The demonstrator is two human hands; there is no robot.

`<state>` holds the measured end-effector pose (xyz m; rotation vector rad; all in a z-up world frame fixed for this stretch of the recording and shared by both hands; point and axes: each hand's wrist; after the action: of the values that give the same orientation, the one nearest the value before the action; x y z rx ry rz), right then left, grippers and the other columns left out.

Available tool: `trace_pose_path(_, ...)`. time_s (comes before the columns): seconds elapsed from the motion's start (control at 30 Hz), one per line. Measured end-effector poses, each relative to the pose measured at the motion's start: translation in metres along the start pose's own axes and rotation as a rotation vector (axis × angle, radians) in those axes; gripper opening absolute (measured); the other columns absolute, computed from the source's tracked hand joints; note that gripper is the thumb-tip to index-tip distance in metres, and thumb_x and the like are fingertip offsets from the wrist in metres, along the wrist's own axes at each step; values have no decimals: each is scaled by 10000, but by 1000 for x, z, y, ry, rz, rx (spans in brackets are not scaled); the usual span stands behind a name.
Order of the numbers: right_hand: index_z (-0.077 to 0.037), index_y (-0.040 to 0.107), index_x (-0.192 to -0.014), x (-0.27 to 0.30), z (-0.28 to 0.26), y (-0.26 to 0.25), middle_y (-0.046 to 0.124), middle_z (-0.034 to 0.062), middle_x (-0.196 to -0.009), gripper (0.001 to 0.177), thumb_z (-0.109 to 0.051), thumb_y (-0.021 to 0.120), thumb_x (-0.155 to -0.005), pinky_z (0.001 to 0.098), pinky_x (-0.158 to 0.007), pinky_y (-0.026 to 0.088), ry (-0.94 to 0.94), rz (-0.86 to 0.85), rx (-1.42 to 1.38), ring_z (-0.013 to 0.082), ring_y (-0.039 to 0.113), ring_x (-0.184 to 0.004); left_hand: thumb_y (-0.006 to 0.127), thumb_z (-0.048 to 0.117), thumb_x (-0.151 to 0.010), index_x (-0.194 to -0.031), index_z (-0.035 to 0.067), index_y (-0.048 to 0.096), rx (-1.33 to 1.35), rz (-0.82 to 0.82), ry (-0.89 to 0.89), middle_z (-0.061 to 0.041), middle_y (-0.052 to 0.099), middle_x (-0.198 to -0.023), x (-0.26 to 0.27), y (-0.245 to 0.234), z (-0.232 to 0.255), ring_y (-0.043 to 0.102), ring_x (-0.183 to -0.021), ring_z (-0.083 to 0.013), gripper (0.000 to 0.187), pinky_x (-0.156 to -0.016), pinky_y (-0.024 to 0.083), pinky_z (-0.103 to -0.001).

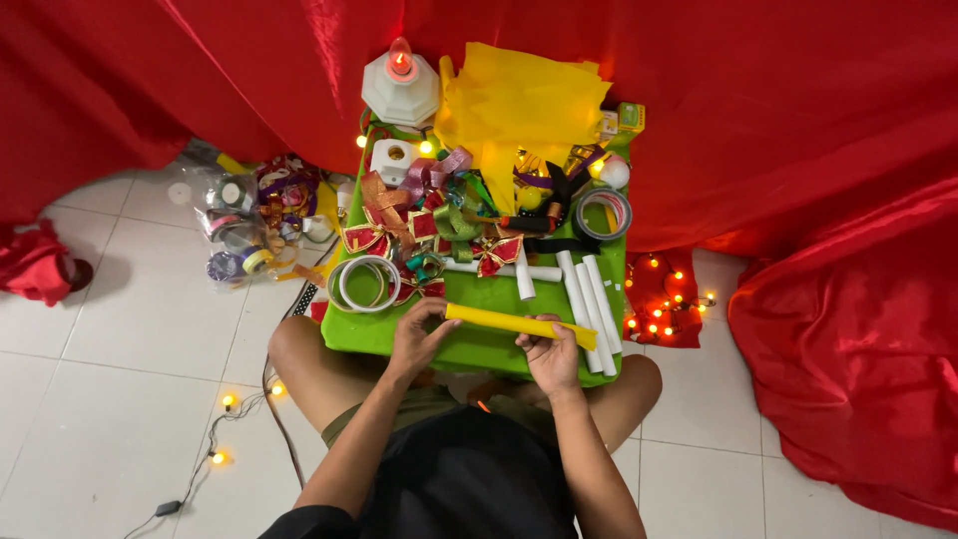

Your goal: Decorating a yellow tube with ribbons and craft materials while sitting on the floor.

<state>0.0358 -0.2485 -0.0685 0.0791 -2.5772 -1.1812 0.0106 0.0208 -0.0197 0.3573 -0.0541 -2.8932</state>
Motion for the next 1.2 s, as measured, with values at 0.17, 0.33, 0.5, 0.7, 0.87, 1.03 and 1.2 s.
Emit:
trace_pose_path(0.17, -80, 601, -1075, 0, 0, 0, 719, 190, -1093, 244, -289, 513, -984, 436, -797, 651, 5, 12, 9, 300, 736, -786, 868, 86, -831, -920, 15, 800, -80, -65, -15, -126, 734, -954, -2, 0, 13, 682, -864, -210, 133, -837, 534, -365)
trace_pose_path(0.33, -77, 592, -1074, 1, -1, 3, 715, 195, -1092, 242, -287, 501, -993, 432, -794, 651, -1, 14, 35, 298, 735, -788, 809, 76, -886, -931, 5, 797, -78, -132, -25, -137, 687, -986, -2, -4, 5, 667, -889, -235, 85, -839, 541, -383)
trace_pose_path(0.5, -75, 587, -1079, -1, 0, 5, 712, 195, -1092, 244, -287, 503, -992, 430, -792, 654, 13, 17, 37, 299, 736, -793, 816, 72, -880, -925, -16, 787, -47, -121, -38, -144, 664, -998, -2, -5, 4, 669, -924, -248, 104, -854, 539, -387)
trace_pose_path(0.7, -66, 591, -1074, 0, 4, 5, 709, 200, -1107, 250, -284, 511, -983, 433, -790, 655, -12, -1, 36, 307, 741, -796, 885, 47, -806, -940, -55, 796, 59, -32, -78, -204, 710, -1064, 0, -4, 1, 720, -980, -288, 191, -871, 594, -365)
trace_pose_path(0.87, -58, 599, -1063, -1, 6, 1, 703, 220, -1122, 246, -273, 519, -974, 449, -798, 657, -40, -33, 31, 329, 745, -812, 890, 17, -784, -925, -69, 789, 96, -7, -115, -212, 718, -1068, 1, -5, -11, 732, -989, -299, 194, -863, 620, -372)
trace_pose_path(1.03, -47, 593, -1065, -1, 5, 0, 694, 225, -1127, 255, -271, 506, -977, 443, -801, 658, -27, -63, 41, 333, 748, -811, 829, 54, -866, -891, -23, 810, 25, -55, -109, -175, 724, -1005, 2, -6, -4, 733, -955, -274, 83, -856, 611, -378)
trace_pose_path(1.2, -42, 586, -1070, -3, 6, -3, 688, 233, -1136, 254, -262, 502, -974, 450, -803, 659, -21, -81, 36, 343, 750, -815, 851, 57, -844, -881, -19, 814, 15, -37, -72, -173, 717, -1027, 1, -6, -2, 715, -968, -273, 92, -887, 583, -378)
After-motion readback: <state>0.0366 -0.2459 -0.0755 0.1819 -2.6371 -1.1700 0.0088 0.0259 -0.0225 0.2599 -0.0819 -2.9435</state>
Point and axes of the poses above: each hand's wrist, its own x-axis away from the middle knuckle, its own y-axis out of the palm, z = x × y
